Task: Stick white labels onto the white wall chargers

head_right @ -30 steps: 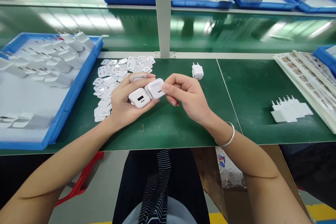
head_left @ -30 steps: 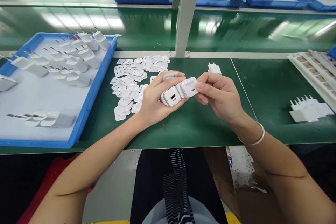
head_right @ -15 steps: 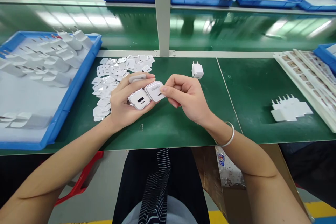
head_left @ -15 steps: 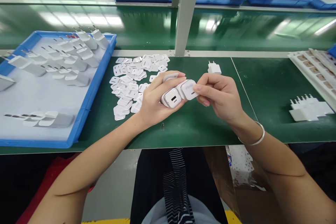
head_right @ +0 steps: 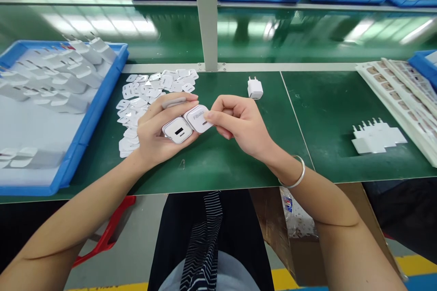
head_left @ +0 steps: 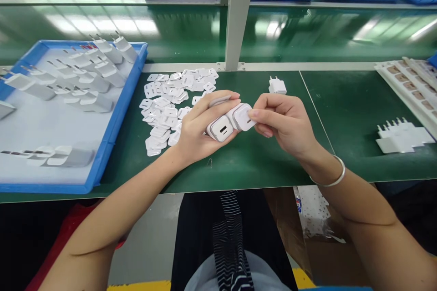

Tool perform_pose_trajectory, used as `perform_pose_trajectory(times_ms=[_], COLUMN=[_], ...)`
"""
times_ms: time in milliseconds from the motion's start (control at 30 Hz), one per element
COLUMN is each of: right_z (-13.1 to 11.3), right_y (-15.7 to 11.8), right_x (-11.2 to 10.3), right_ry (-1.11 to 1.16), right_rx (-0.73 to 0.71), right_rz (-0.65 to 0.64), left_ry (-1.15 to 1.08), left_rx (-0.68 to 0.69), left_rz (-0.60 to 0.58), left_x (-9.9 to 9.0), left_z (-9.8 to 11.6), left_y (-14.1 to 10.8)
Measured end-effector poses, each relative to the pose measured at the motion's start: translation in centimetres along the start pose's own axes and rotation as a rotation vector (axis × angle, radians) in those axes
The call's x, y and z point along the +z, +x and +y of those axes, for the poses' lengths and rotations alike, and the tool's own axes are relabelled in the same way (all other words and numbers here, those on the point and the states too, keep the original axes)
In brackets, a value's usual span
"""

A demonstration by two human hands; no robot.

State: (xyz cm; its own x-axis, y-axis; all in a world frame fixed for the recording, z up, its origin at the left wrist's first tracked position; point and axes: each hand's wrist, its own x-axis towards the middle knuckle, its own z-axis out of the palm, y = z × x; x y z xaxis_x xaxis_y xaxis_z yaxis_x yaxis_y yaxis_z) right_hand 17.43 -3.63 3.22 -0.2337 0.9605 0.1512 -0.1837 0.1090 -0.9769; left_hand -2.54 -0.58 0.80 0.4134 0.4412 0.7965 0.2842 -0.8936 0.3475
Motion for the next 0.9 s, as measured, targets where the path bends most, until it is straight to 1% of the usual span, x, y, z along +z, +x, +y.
perform_pose_trajectory(times_ms=[200, 300, 467, 633, 700, 767, 900], right_z=[-0.1, -0.3, -0.4, -0.2, 0.1, 0.5, 1.3], right_y=[-0.1, -0.1, -0.2, -0.1, 0.2, 0.5, 1.0], right_x=[0.1, 0.3, 0.6, 0.5, 0.2, -0.1, -0.4], right_ry=[-0.067, -0.14, -0.218, -0.32, -0.359, -0.355, -0.197], right_rx=[-0.001, -0.02, -0.059, -0.087, -0.081, -0.038, 0.036], right_rz=[0.017, 0.046, 0.07, 0.091, 0.094, 0.067, -0.104], left_ry=[0.017, 0.04, 0.035, 0.027, 0.007, -0.031, -0.127], left_rx=[-0.02, -0.049, -0.044, -0.105, -0.154, -0.21, -0.259], left_rz=[-0.018, -0.029, -0.022, -0.03, -0.019, -0.004, 0.01], left_x=[0.0, 0.1, 0.2, 0.3, 0.2, 0.2, 0.0], left_z=[0.0, 0.0, 0.0, 0.1, 0.3, 0.4, 0.4], left_y=[-0.1, -0.2, -0.3, -0.4, -0.4, -0.3, -0.1])
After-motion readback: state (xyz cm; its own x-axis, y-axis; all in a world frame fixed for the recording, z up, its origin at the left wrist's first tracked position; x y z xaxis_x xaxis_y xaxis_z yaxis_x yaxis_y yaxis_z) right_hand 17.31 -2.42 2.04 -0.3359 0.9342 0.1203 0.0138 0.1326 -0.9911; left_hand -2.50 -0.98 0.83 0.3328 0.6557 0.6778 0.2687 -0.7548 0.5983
